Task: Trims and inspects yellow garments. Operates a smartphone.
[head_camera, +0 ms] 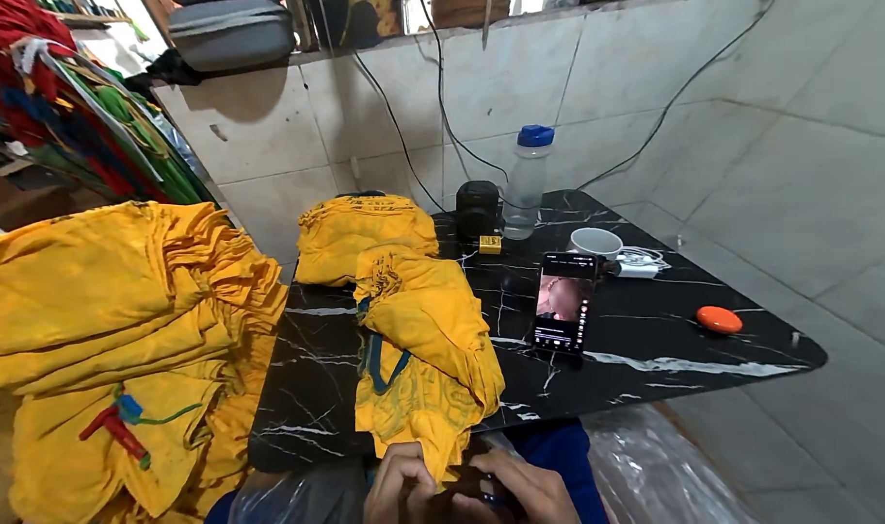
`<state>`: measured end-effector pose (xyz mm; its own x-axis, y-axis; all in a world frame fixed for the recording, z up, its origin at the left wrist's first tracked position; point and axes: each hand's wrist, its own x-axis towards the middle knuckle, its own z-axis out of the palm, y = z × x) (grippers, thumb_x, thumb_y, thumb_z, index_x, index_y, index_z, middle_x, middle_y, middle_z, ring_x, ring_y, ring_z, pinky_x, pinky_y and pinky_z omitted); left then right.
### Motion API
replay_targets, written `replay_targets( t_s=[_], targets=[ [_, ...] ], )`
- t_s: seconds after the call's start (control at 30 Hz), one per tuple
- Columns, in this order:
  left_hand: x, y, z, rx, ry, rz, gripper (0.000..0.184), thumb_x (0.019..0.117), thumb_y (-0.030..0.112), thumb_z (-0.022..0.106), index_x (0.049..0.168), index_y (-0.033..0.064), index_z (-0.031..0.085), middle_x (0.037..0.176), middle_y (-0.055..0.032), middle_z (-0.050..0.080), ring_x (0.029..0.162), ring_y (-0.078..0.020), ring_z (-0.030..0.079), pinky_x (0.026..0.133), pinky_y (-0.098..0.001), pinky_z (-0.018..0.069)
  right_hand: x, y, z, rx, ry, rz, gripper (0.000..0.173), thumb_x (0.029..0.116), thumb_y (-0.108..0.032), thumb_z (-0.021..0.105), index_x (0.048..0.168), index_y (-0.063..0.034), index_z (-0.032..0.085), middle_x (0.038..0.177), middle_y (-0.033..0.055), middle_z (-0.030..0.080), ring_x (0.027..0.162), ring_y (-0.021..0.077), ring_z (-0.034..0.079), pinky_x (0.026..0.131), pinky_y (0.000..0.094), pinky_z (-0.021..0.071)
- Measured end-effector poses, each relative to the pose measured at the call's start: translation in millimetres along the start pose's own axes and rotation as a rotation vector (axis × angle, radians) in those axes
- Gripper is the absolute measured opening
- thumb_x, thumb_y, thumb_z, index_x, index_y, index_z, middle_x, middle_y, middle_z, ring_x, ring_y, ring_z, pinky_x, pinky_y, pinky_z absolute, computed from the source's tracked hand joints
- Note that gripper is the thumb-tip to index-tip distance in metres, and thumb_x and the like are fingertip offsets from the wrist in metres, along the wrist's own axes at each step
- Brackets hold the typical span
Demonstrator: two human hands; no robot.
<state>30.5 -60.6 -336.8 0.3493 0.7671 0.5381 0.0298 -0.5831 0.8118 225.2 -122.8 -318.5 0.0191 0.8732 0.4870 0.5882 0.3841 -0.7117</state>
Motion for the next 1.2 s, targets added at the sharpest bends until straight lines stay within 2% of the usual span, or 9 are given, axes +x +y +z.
replay_targets(
  t_s=[0.1,0.2,0.3,0.57,0.77,0.87,1.07,1.13,1.2],
  targets=[
    [-2.2,4.2,1.0,0.018,-0.015,-0.007,0.027,0.1088,0.032,0.047,0.097,0.01,0.055,0.11,-0.004,0.06,0.109,-0.0048,0.059,0.094,-0.0207,0.051,-0.4,-7.3,-3.8,-0.062,-0.052,0.002,0.031,0.0946,-0.033,0.076,0.102,-0.003,0.072,0.083,0.0096,0.073,0.067,0.0166,0.067,0.06,0.0346,0.0556],
    [-5.0,4.8,2.4,0.022,-0.004,0.003,0.023,0.1086,0.029,0.049,0.099,0.0097,0.056,0.112,-0.0047,0.059,0.111,-0.0055,0.059,0.096,-0.0212,0.0511,0.0,-11.8,-4.3,-0.084,-0.073,0.027,0.03,0.0953,-0.033,0.075,0.102,-0.0042,0.073,0.084,0.0092,0.073,0.07,0.0174,0.069,0.061,0.0363,0.0577],
    [-3.8,4.1,2.8,0.045,0.05,0.028,0.021,0.1082,0.029,0.05,0.098,0.0107,0.056,0.11,-0.0031,0.061,0.109,-0.005,0.06,0.094,-0.0206,0.0518,0.5,-14.8,-4.0,-0.082,-0.081,0.044,0.029,0.0954,-0.033,0.075,0.102,-0.0046,0.074,0.083,0.0092,0.073,0.07,0.0179,0.069,0.061,0.0369,0.0577],
    [-5.1,8.9,5.0,0.117,0.046,0.092,0.015,0.1084,0.022,0.049,0.102,0.0101,0.055,0.112,-0.0043,0.056,0.104,-0.0019,0.058,0.091,-0.0148,0.0497,-3.1,-19.0,3.7,-0.12,-0.054,0.074,0.031,0.0964,-0.034,0.073,0.103,-0.0042,0.074,0.083,0.0092,0.073,0.069,0.018,0.07,0.06,0.0369,0.058],
    [-8.4,11.8,5.2,0.259,0.078,0.164,0.01,0.1076,0.018,0.05,0.104,0.0096,0.055,0.115,-0.0068,0.056,0.111,-0.0031,0.058,0.098,-0.0152,0.0488,-3.6,-21.2,8.7,-0.249,0.002,0.009,0.032,0.099,-0.037,0.069,0.104,-0.0051,0.073,0.08,0.0087,0.071,0.067,0.0187,0.069,0.058,0.0343,0.057],
    [-9.9,12.7,6.4,0.289,0.076,0.179,0.01,0.1069,0.017,0.052,0.105,0.0085,0.056,0.115,-0.0088,0.059,0.112,-0.0054,0.06,0.098,-0.0167,0.0498,-2.5,-22.9,8.8,-0.252,-0.002,0.017,0.033,0.0996,-0.037,0.068,0.105,-0.0047,0.074,0.08,0.009,0.071,0.067,0.0188,0.069,0.058,0.0343,0.0569],
    [-11.2,9.7,7.3,0.274,0.051,0.197,0.011,0.1062,0.017,0.053,0.103,0.0082,0.058,0.114,-0.0096,0.059,0.112,-0.0095,0.06,0.099,-0.0202,0.0503,-3.2,-19.1,11.0,-0.411,0.006,-0.123,0.03,0.1044,-0.035,0.06,0.101,-0.0076,0.072,0.071,0.0065,0.062,0.061,0.0205,0.063,0.052,0.0336,0.0518],
    [-9.7,9.4,5.9,0.259,0.062,0.19,0.011,0.1064,0.019,0.053,0.103,0.0095,0.057,0.117,-0.0075,0.06,0.116,-0.0081,0.06,0.1,-0.0211,0.0514,-3.5,-19.2,10.8,-0.317,0.034,-0.045,0.031,0.1025,-0.036,0.063,0.099,-0.0065,0.072,0.073,0.0071,0.066,0.062,0.0193,0.065,0.054,0.0342,0.054],
    [-7.6,7.6,3.7,0.274,0.063,0.215,0.01,0.1065,0.02,0.053,0.103,0.0123,0.059,0.12,-0.0051,0.063,0.121,-0.0119,0.06,0.106,-0.0286,0.0493,-4.0,-14.8,10.9,-0.047,0.066,0.073,0.031,0.097,-0.032,0.073,0.103,-0.0018,0.072,0.076,0.0087,0.069,0.061,0.0152,0.063,0.055,0.032,0.0538]
  ],
)
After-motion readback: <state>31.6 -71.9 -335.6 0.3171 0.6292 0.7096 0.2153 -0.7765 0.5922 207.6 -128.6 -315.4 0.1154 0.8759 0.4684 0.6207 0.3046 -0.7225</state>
